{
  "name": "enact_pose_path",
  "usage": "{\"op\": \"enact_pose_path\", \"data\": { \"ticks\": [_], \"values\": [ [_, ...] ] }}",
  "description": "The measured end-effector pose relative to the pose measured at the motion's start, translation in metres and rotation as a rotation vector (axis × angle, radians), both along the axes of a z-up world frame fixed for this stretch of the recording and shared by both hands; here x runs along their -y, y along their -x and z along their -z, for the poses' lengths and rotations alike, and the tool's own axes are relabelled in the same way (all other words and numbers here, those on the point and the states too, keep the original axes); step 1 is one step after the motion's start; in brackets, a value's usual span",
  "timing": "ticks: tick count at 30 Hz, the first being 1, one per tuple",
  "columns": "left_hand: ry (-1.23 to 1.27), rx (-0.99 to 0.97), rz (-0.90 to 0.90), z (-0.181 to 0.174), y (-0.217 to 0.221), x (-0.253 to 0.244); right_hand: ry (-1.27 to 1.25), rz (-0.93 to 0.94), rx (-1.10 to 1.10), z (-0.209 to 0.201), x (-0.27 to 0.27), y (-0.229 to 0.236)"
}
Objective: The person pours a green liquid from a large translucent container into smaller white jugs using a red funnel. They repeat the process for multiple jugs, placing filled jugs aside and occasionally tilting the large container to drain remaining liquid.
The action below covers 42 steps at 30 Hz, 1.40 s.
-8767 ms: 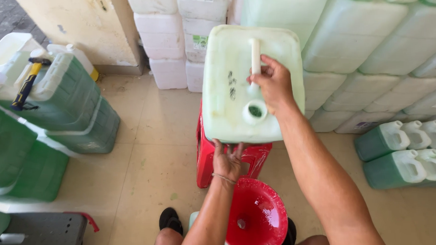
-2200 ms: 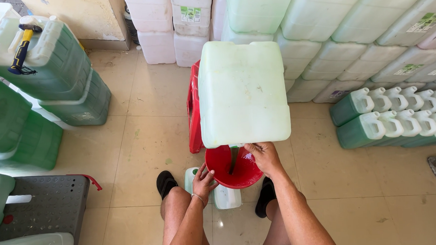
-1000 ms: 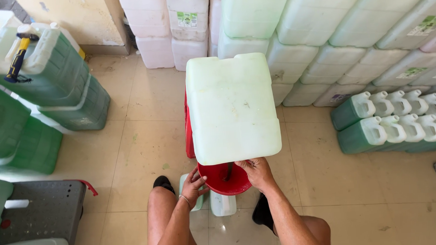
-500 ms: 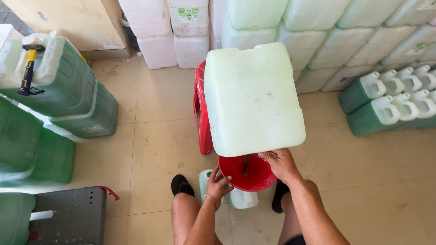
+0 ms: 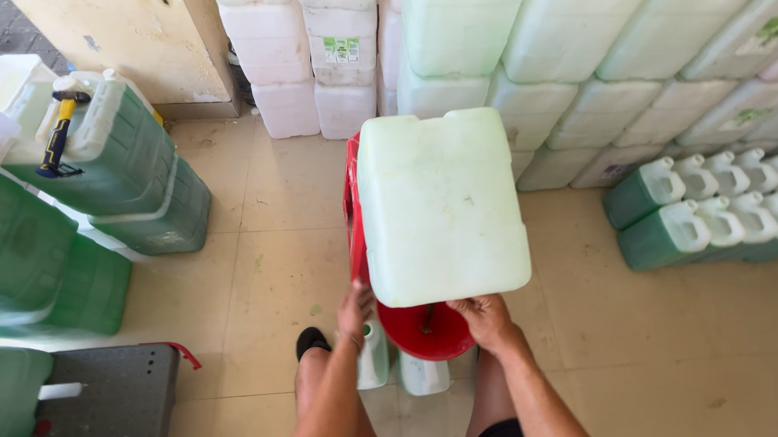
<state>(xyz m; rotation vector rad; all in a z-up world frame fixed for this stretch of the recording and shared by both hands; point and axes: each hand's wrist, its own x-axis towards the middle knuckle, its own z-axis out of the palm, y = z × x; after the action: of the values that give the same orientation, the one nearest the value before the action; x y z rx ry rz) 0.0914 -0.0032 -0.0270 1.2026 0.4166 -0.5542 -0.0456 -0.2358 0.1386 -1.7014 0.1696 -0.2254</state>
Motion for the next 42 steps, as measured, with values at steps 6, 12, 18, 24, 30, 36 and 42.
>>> {"op": "enact_pose_path", "data": {
  "ticks": [6, 12, 18, 24, 30, 36, 42],
  "values": [
    [0.187, 0.048, 0.173, -0.034, -0.078, 0.034, 0.032, -0.165, 0.075, -0.002, 0.009, 0.004],
    [0.414, 0.079, 0.155, -0.093, -0.091, 0.056, 0.082, -0.179, 0.089, -0.001, 0.011, 0.006],
    [0.484, 0.081, 0.115, -0.121, -0.070, 0.056, -0.011, -0.207, -0.045, -0.001, 0.023, 0.005],
    [0.552, 0.084, 0.016, -0.116, -0.076, 0.052, 0.108, -0.250, 0.065, -0.018, 0.018, 0.013],
    [0.700, 0.257, 0.007, -0.143, -0.074, 0.044, 0.189, -0.266, 0.016, -0.045, 0.014, 0.023],
    [0.745, 0.414, 0.087, -0.210, -0.048, 0.046, 0.247, -0.252, 0.019, -0.051, 0.011, 0.037],
    [0.771, 0.444, 0.098, -0.233, -0.029, 0.041, 0.316, -0.254, 0.021, -0.039, 0.013, 0.043]
  ]
}}
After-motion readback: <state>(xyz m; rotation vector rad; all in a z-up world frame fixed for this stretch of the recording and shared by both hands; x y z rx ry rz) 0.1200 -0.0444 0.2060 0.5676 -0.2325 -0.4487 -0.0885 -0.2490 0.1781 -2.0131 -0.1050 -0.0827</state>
